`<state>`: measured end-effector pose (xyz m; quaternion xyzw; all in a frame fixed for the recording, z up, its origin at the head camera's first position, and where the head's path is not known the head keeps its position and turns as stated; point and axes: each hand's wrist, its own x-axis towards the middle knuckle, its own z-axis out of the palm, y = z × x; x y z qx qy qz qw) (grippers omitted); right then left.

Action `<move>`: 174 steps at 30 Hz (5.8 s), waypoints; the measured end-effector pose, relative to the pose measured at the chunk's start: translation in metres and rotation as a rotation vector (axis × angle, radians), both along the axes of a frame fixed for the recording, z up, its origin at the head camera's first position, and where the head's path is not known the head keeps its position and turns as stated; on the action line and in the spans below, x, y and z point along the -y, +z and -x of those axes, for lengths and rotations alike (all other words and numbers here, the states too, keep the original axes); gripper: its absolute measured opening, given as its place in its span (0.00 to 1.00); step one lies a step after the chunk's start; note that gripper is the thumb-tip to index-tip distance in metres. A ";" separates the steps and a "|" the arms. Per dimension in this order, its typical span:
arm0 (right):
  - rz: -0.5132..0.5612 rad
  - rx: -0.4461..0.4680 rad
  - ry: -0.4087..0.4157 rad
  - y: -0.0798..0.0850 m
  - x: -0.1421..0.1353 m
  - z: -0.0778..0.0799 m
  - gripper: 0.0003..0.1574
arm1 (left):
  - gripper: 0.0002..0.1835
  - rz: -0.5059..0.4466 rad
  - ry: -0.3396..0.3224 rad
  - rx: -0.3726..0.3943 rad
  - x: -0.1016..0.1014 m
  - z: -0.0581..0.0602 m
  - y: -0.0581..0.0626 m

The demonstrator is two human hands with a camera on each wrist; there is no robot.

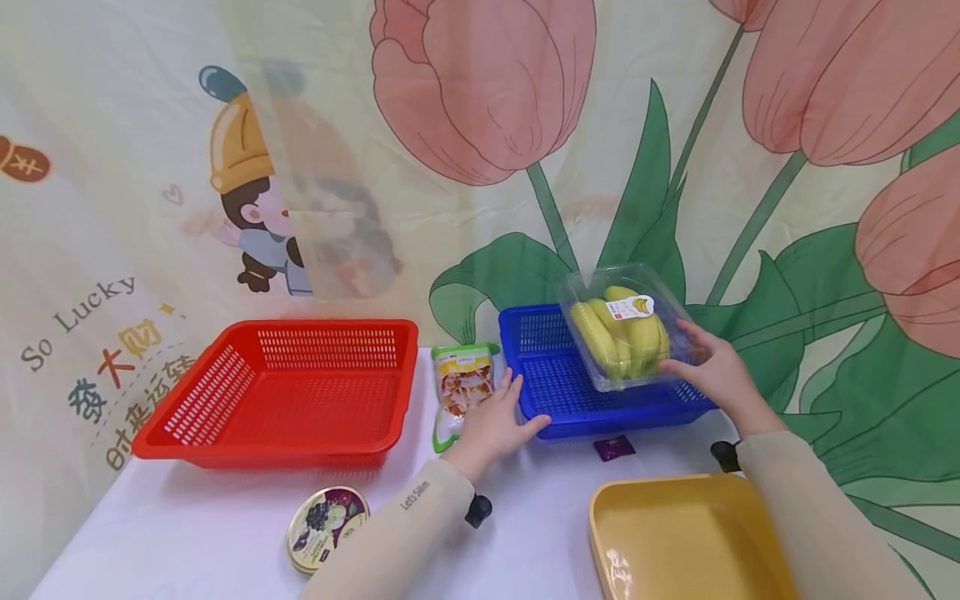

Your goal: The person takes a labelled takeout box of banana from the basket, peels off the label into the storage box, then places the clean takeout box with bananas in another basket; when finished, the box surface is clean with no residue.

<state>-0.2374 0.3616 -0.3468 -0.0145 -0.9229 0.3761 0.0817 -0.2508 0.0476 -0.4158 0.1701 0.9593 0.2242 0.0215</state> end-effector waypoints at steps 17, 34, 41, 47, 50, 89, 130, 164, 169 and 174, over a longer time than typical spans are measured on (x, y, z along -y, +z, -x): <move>0.030 -0.048 0.122 0.014 0.018 -0.015 0.54 | 0.51 -0.116 0.009 0.050 0.012 0.009 0.018; 0.033 -0.059 0.187 0.015 0.040 -0.034 0.53 | 0.47 -0.351 0.026 -0.042 0.042 0.032 0.075; 0.058 -0.092 0.234 0.011 0.048 -0.040 0.51 | 0.45 -0.394 -0.015 -0.062 0.050 0.039 0.087; 0.061 -0.129 0.283 0.009 0.054 -0.044 0.50 | 0.42 -0.495 -0.089 -0.029 0.057 0.047 0.096; 0.079 -0.125 0.311 0.008 0.057 -0.046 0.50 | 0.41 -0.526 -0.121 0.001 0.059 0.049 0.098; 0.311 0.015 0.545 0.003 0.079 -0.026 0.43 | 0.37 -0.536 0.033 -0.023 0.095 -0.019 0.080; 0.101 0.073 0.853 -0.015 0.143 -0.027 0.54 | 0.42 -0.587 0.439 -0.124 0.130 -0.138 0.019; -0.083 0.131 0.995 -0.043 0.142 -0.039 0.56 | 0.46 -0.452 0.473 -0.284 0.114 -0.187 -0.023; -0.086 0.152 1.021 -0.044 0.141 -0.037 0.56 | 0.48 -0.452 0.446 -0.338 0.112 -0.189 -0.027; -0.082 0.187 1.061 -0.047 0.142 -0.034 0.58 | 0.49 -0.446 0.436 -0.332 0.111 -0.192 -0.031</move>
